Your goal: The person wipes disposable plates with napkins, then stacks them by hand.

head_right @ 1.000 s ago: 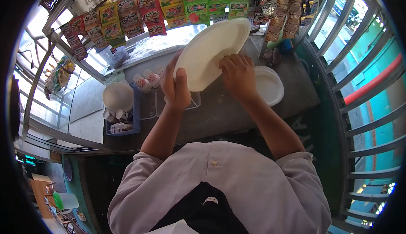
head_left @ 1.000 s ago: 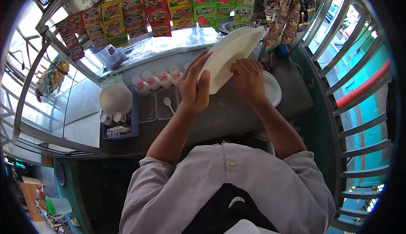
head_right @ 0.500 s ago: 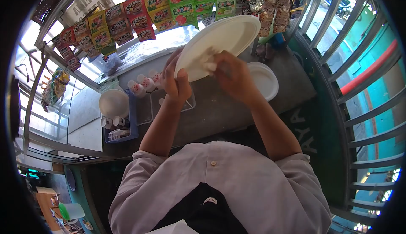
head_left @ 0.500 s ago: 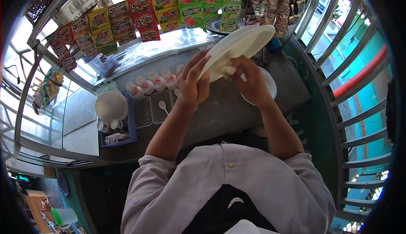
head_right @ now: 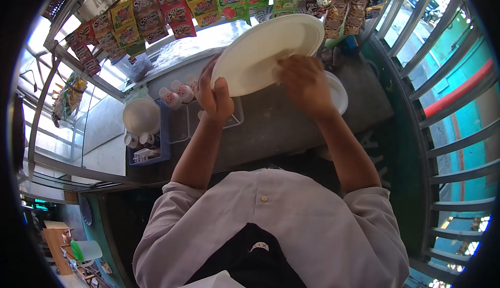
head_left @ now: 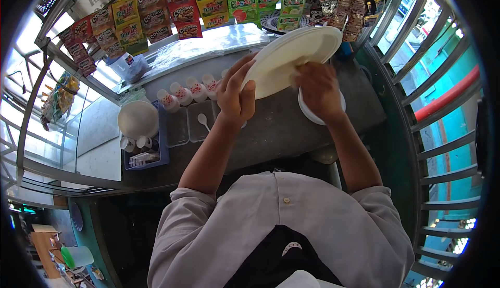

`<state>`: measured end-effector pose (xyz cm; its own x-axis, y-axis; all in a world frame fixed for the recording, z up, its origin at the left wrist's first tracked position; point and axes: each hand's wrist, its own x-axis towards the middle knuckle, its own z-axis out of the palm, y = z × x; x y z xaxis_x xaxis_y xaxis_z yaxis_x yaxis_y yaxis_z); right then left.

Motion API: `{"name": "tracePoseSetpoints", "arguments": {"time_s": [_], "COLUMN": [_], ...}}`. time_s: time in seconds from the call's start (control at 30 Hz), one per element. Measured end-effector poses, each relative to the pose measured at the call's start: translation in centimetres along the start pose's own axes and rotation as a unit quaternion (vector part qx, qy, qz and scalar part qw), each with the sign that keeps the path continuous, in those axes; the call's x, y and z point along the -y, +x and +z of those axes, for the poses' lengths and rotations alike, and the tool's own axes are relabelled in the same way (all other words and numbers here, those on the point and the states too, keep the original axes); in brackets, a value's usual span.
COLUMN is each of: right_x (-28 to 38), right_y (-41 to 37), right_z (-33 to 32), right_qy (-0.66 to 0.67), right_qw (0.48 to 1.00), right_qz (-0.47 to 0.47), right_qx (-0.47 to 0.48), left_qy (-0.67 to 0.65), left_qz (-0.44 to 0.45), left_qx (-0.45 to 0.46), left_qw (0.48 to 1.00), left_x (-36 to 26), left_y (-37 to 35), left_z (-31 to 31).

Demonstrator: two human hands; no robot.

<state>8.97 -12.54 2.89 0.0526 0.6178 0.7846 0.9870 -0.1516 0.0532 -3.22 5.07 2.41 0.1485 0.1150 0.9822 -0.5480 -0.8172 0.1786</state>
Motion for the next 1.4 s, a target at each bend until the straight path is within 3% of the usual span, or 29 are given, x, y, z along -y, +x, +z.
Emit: {"name": "tracePoseSetpoints", "arguments": {"time_s": [0.03, 0.17, 0.23, 0.3, 0.37, 0.4, 0.47, 0.5, 0.6, 0.67, 0.7, 0.73, 0.77, 0.8, 0.9, 0.97, 1.03, 1.1, 1.17, 1.27, 1.3, 1.4], "right_x": [-0.3, -0.2, 0.8, 3.3, 5.9, 6.2, 6.5, 6.0, 4.6, 5.5, 5.9, 6.1, 6.4, 7.1, 6.6, 3.6, 1.0, 0.1, -0.3, -0.6, -0.6, -0.1], "right_y": [0.4, 1.0, 0.4, -0.2, -0.6, -0.6, 0.5, 1.0, 3.0, 4.8, 5.0, 5.0, 4.9, 4.4, 2.3, 1.0, 1.0, 3.2, 5.0, 6.5, 6.0, 3.3], "right_z": [-0.5, 0.0, 1.3, 3.4, 4.6, 4.0, 1.9, 0.9, -2.3, -3.1, -2.6, -1.8, -0.9, -0.1, 1.3, 1.2, -0.2, -2.4, -3.6, -3.1, -2.6, 0.5], "right_qy": [-0.034, -0.131, -0.044, 0.05, 0.171, 0.17, 0.291, 0.292, 0.279, 0.247, 0.247, 0.171, 0.092, 0.149, 0.159, 0.098, 0.027, 0.014, -0.066, -0.071, -0.072, 0.013], "right_qw": [0.998, 0.981, 0.99, 0.983, 0.966, 0.965, 0.944, 0.944, 0.948, 0.949, 0.949, 0.979, 0.991, 0.987, 0.987, 0.994, 0.997, 0.997, 0.993, 0.983, 0.983, 0.997], "right_qz": [0.004, 0.049, 0.128, 0.17, 0.179, 0.181, 0.15, 0.15, 0.146, 0.166, 0.166, 0.06, -0.048, -0.023, -0.012, -0.029, -0.015, 0.011, 0.008, -0.003, 0.0, 0.055], "right_qx": [-0.058, -0.132, -0.04, -0.047, -0.08, -0.08, 0.025, 0.025, 0.048, -0.106, -0.107, -0.098, -0.087, -0.056, -0.015, 0.03, 0.076, 0.075, -0.102, -0.168, -0.168, -0.044], "left_qy": [-0.001, -0.015, -0.01, -0.001, 0.0, 0.004, -0.002, -0.005, -0.013, -0.022, -0.031, -0.032, -0.124, -0.214, -0.255, -0.232, 0.018, 0.002, -0.056, -0.026, -0.028, -0.038], "left_qz": [-0.001, -0.006, -0.007, -0.032, -0.039, -0.048, -0.07, -0.092, -0.08, -0.078, -0.076, -0.075, -0.14, -0.204, -0.239, -0.223, -0.173, -0.186, -0.216, -0.191, -0.19, -0.15], "left_qx": [0.001, -0.02, -0.028, -0.05, -0.048, -0.044, -0.058, -0.074, -0.073, -0.075, -0.075, -0.074, -0.134, -0.192, -0.214, -0.194, -0.082, -0.088, -0.064, -0.056, -0.053, -0.109], "left_qw": [1.0, 1.0, 1.0, 0.998, 0.998, 0.998, 0.996, 0.993, 0.994, 0.994, 0.994, 0.994, 0.973, 0.936, 0.912, 0.927, 0.981, 0.979, 0.973, 0.98, 0.98, 0.982], "left_x": [0.0, -0.6, -0.7, -0.5, -0.5, -0.5, -0.3, -0.2, -0.5, -1.1, -1.5, -1.9, -2.3, -2.6, -2.8, -2.4, -2.5, -2.6, -2.3, -2.9, -2.7, -1.5], "left_y": [-0.1, -0.3, -0.2, -0.6, -0.8, -0.9, -1.6, -1.8, -1.8, -1.8, -1.8, -1.9, -2.1, -2.2, -0.1, -0.1, -0.5, -0.5, -0.7, -0.3, -0.4, -0.9], "left_z": [0.2, 0.8, 0.9, 1.1, 1.1, 1.0, 1.0, 1.0, 0.9, 1.3, 1.5, 1.8, 2.0, 2.0, -0.3, -1.0, -1.7, -1.7, -1.7, -1.0, -0.9, -0.2]}}
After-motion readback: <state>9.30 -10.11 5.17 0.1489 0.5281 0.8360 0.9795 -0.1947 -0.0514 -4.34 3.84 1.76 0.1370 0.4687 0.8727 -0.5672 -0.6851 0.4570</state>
